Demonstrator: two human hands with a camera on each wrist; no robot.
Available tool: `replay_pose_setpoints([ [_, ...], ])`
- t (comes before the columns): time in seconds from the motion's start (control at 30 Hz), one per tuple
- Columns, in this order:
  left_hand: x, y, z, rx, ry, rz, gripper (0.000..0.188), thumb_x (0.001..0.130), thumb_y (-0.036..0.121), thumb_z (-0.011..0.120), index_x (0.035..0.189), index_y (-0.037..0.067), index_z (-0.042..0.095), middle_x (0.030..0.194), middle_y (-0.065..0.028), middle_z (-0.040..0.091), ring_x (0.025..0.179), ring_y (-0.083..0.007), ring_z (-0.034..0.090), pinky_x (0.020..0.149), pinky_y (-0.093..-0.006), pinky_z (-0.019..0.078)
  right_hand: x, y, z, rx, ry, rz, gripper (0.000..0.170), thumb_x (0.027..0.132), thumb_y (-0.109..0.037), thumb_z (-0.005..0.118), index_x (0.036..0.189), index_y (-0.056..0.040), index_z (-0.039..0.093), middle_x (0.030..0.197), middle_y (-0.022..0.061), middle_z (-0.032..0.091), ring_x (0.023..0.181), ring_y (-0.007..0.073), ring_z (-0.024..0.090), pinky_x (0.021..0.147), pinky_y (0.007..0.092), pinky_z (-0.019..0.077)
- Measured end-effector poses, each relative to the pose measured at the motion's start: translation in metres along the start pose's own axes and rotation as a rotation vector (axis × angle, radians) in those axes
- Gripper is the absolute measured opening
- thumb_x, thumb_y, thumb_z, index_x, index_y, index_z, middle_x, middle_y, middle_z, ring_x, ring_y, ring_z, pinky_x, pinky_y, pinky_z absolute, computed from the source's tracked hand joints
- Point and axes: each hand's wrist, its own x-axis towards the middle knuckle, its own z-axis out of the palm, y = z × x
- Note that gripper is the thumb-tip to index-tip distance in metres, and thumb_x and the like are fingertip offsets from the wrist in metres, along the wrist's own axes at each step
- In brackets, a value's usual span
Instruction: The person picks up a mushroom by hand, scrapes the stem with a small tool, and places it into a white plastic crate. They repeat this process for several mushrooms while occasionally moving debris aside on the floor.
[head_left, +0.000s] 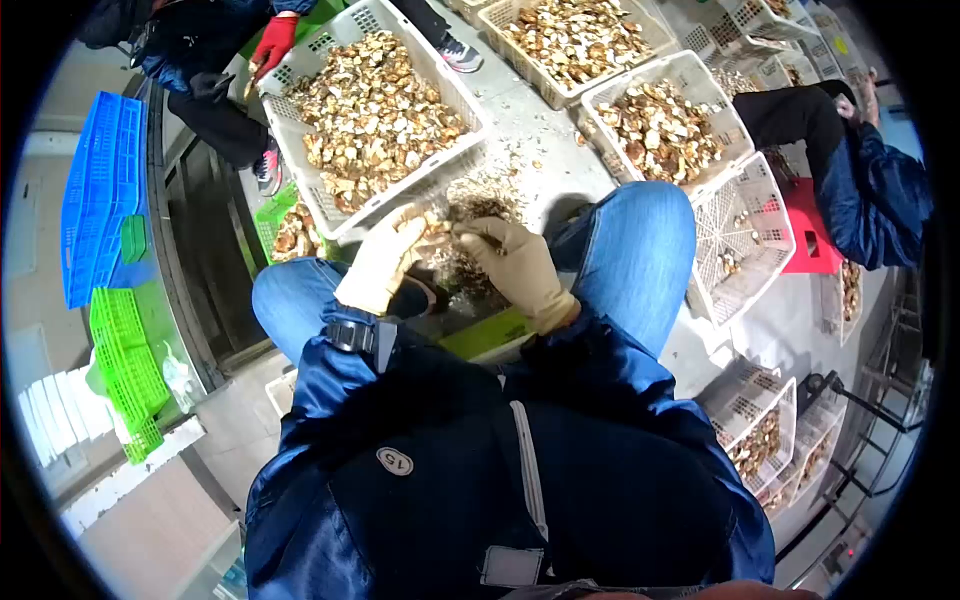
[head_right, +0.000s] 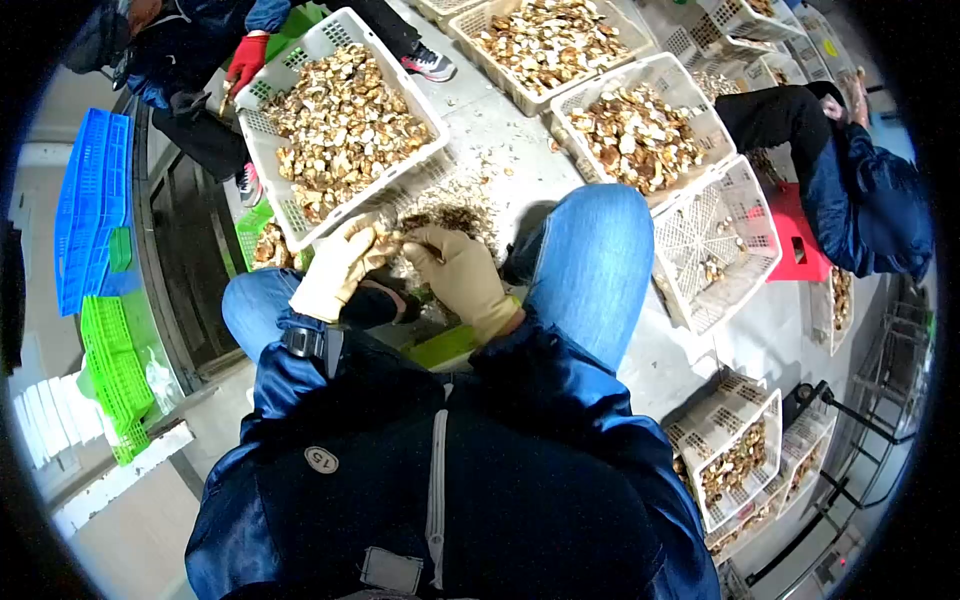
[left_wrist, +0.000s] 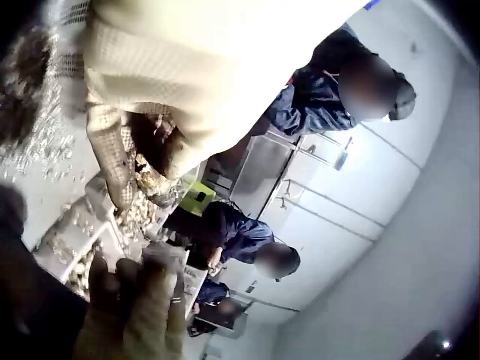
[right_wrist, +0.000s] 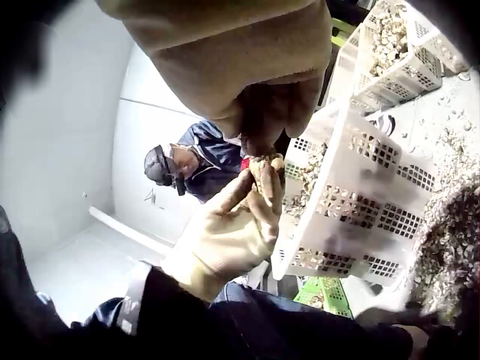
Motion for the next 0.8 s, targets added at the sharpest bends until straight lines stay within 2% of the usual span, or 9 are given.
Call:
replay_pose_setpoints([
  [0.03,-0.002,-0.018,-0.016,-0.002,0.003,-0.069,0.039,0.097,0.013,0.061,0.131,-0.002,0.049,0.111,-0.0113,0.062,0.099,-0.0253,0.068,0.082,-0.0318,0.0569,-0.002,0.004,0.0,-0.002,-0.048,0.067,0.029,0.094,-0.027,0.067,0.114,-0.0058,0.068,0.093,0.0148,0.072,0.075,0.0225,0.067,0.068,0.0348,0.0533],
  [0.13,-0.026,-0.028,0.017,-0.038,-0.066,-0.012,0.035,0.096,0.012,0.063,0.127,-0.001,0.052,0.102,-0.008,0.062,0.095,-0.0211,0.067,0.072,-0.0275,0.0536,-0.011,-0.003,-0.007,-0.084,0.008,0.017,0.029,0.093,-0.027,0.066,0.111,-0.0041,0.069,0.093,0.0147,0.072,0.079,0.027,0.068,0.073,0.0364,0.0534],
  [0.27,-0.029,-0.039,0.02,-0.087,-0.056,0.025,0.031,0.095,0.008,0.063,0.123,-0.002,0.056,0.106,-0.0087,0.064,0.088,-0.0161,0.066,0.071,-0.0248,0.0543,-0.016,-0.007,-0.018,-0.149,-0.117,0.147,0.029,0.092,-0.027,0.067,0.108,-0.0027,0.07,0.102,0.018,0.071,0.089,0.0299,0.069,0.081,0.0352,0.0537],
  [0.37,-0.033,-0.035,0.03,0.254,0.049,0.082,0.027,0.094,0.004,0.062,0.12,-0.001,0.057,0.106,-0.0102,0.066,0.087,-0.0163,0.065,0.071,-0.0256,0.0554,-0.019,0.015,-0.008,-0.208,0.017,-0.282,0.027,0.091,-0.024,0.068,0.108,-0.0023,0.069,0.107,0.0192,0.07,0.095,0.031,0.069,0.085,0.0342,0.0534],
  [0.4,-0.034,-0.036,0.032,0.221,0.036,0.062,0.025,0.094,0.004,0.062,0.118,-0.001,0.059,0.102,-0.0075,0.068,0.086,-0.0138,0.065,0.069,-0.0231,0.054,-0.02,0.013,-0.012,-0.163,-0.074,-0.214,0.024,0.091,-0.018,0.067,0.11,-0.0025,0.069,0.11,0.0196,0.069,0.1,0.0318,0.068,0.088,0.0338,0.0526],
  [0.57,-0.042,-0.033,0.035,0.376,-0.01,0.147,0.024,0.092,0.005,0.065,0.114,-0.002,0.065,0.095,-0.0051,0.07,0.086,-0.0116,0.065,0.078,-0.0239,0.052,-0.026,0.01,-0.013,-0.139,0.01,-0.181,0.024,0.092,-0.014,0.063,0.113,-0.0038,0.069,0.099,0.0188,0.07,0.089,0.0324,0.068,0.081,0.0367,0.0533],
  [0.67,-0.051,-0.021,0.037,0.79,0.053,0.38,0.02,0.09,0.01,0.068,0.107,-0.001,0.069,0.095,-0.0087,0.073,0.088,-0.0132,0.066,0.079,-0.0267,0.0516,-0.025,0.006,-0.012,-0.209,-0.031,-0.15,0.026,0.092,-0.02,0.063,0.112,-0.0034,0.069,0.099,0.0197,0.07,0.089,0.0327,0.068,0.081,0.0368,0.0531],
  [0.73,-0.053,-0.025,0.034,0.679,0.072,0.257,0.023,0.089,0.01,0.068,0.109,-0.002,0.068,0.095,-0.0117,0.073,0.084,-0.0154,0.068,0.077,-0.028,0.0529,-0.028,0.011,-0.008,-0.309,-0.029,-0.143,0.028,0.092,-0.022,0.064,0.111,-0.0024,0.069,0.099,0.0201,0.07,0.089,0.0327,0.068,0.08,0.0367,0.053],
  [0.8,-0.057,-0.02,0.038,0.522,0.069,0.11,0.023,0.088,0.012,0.069,0.107,-0.002,0.069,0.09,-0.0123,0.074,0.081,-0.0175,0.07,0.074,-0.0293,0.0543,-0.025,0.008,-0.013,-0.273,-0.09,0.021,0.031,0.092,-0.023,0.065,0.111,0.0002,0.068,0.101,0.0194,0.07,0.09,0.0338,0.067,0.079,0.0358,0.0531],
])
